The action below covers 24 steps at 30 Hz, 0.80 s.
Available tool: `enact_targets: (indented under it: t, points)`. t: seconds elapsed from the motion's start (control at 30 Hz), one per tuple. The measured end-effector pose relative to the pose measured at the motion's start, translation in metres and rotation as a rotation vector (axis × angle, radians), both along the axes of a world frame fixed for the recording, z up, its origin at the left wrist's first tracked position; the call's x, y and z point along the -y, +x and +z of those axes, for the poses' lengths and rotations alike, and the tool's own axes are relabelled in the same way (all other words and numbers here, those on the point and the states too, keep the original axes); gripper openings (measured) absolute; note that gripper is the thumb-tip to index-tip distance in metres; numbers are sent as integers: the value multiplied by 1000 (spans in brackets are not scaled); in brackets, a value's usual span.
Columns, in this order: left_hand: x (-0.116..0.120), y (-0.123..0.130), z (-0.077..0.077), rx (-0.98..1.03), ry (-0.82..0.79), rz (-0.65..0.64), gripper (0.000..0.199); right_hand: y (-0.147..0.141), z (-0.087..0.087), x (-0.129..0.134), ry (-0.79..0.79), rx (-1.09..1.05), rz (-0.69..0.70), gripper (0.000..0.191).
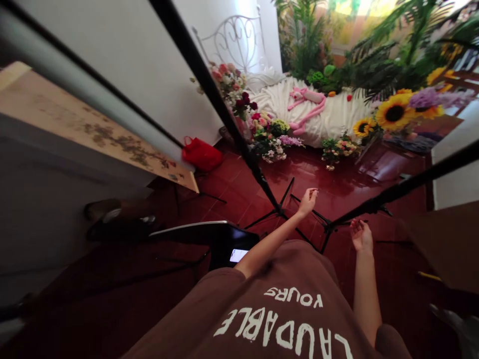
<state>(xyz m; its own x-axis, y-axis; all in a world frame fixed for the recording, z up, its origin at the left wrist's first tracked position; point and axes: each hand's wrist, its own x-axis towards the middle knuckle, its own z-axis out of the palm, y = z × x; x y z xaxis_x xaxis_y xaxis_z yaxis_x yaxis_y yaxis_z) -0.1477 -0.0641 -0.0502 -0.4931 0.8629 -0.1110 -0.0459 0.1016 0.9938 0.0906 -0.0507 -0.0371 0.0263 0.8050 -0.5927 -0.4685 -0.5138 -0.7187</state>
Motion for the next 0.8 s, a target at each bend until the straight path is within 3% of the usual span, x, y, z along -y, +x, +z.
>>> enact_targets:
  t: [0.1,0.17,0.33,0.47,0.67,0.8]
  points:
    - [-23,35,30,-15,156,-232,29,6,19,2,-46,8,-91,16]
    - [-36,60,47,-37,263,-385,32,8,32,2,36,44,-104,15]
    - [-61,120,64,-31,419,-643,41,26,57,-9,245,199,-116,30]
    - [-67,144,62,-9,375,-655,41,49,68,-28,246,308,61,40]
    - [-71,147,59,-50,340,-658,36,71,71,-55,324,296,380,46]
    - [-72,147,60,-126,344,-611,33,76,73,-55,485,308,391,42]
